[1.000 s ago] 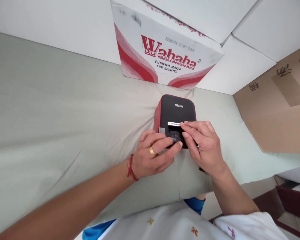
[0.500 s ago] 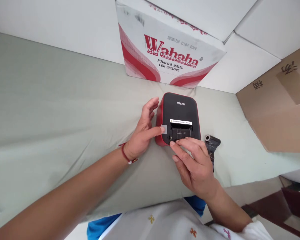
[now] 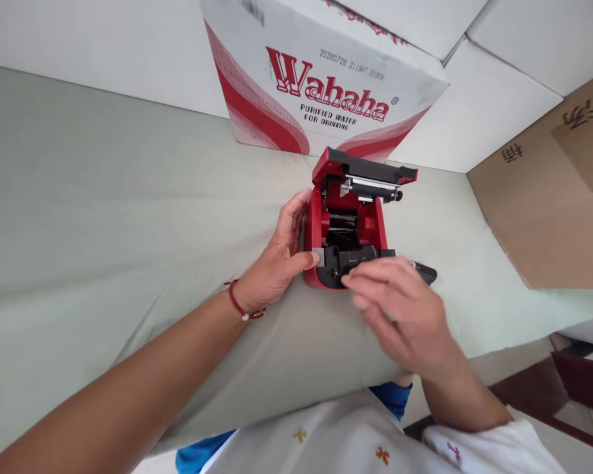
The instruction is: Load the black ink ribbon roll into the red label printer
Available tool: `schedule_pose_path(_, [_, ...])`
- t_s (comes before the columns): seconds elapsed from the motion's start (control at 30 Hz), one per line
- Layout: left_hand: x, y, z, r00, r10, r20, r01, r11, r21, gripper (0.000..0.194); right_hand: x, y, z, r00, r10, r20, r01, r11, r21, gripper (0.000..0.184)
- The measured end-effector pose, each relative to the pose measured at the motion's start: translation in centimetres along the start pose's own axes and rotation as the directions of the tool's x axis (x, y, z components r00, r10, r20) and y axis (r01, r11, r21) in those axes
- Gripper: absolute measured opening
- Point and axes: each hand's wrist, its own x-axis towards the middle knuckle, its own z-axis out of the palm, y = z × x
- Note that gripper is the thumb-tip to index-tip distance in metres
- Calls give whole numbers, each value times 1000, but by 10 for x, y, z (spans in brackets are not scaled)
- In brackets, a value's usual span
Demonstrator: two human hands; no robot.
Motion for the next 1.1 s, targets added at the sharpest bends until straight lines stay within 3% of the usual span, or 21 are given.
schedule_pose_path(0.13, [2,-1,1,1000,-19,-1,19,1000,-16,95,34,22,-23,982,186,-35,-188,980,-70,23])
schedule_pose_path(0.2, [2,-2,1,1000,-14,-7,14,1000,-27,95,56,32,-26,963,236,127,-212,962,-173,29])
schedule_pose_path(0.23, [2,-2,1,1000,-13,-11,12,999,-33,96,66,35,-25,929,276,246,-216,945,-244,32])
schedule_pose_path(0.3, [3,-4,1,1000,-12,-17,12,999,-34,96,87,40,-18,816,383,434,-201,891,-407,35])
schedule_pose_path(0.37, [3,-5,0,1000,-12,-22,12,1000,-20,97,104,41,-8,729,460,507,-154,831,-534,35])
schedule_pose_path(0.47, [3,-7,-1,999,-13,-29,13,1000,12,100,121,41,7,670,510,538,-90,776,-624,32])
schedule_pose_path(0.57, [3,-7,0,999,-15,-33,16,999,34,100,125,40,14,643,555,527,-95,742,-664,27])
schedule_pose_path(0.63, [3,-6,1,999,-11,-43,13,999,39,100,121,38,12,666,552,502,-135,751,-646,26])
schedule_pose_path(0.7, [4,-6,1,999,-5,-47,7,999,40,99,111,32,2,730,514,451,-182,781,-597,26])
schedule_pose_path(0.77, [4,-5,1,999,-6,-43,7,1000,28,98,96,25,-20,794,470,386,-241,826,-510,27])
schedule_pose_path(0.83, [4,-5,1,999,-19,-35,19,1000,6,97,76,20,-50,820,463,336,-330,862,-385,30])
schedule_pose_path(0.97, [5,-6,-1,999,-36,-33,36,999,-13,99,30,33,-107,755,615,230,-552,784,-283,46])
schedule_pose_path(1.03, [6,-6,-2,999,-28,-34,28,1000,2,99,11,49,-114,702,674,232,-617,737,-275,46])
schedule_pose_path(1.1, [6,-7,-3,999,-21,-30,21,1000,21,99,-3,64,-105,639,705,309,-659,708,-254,44])
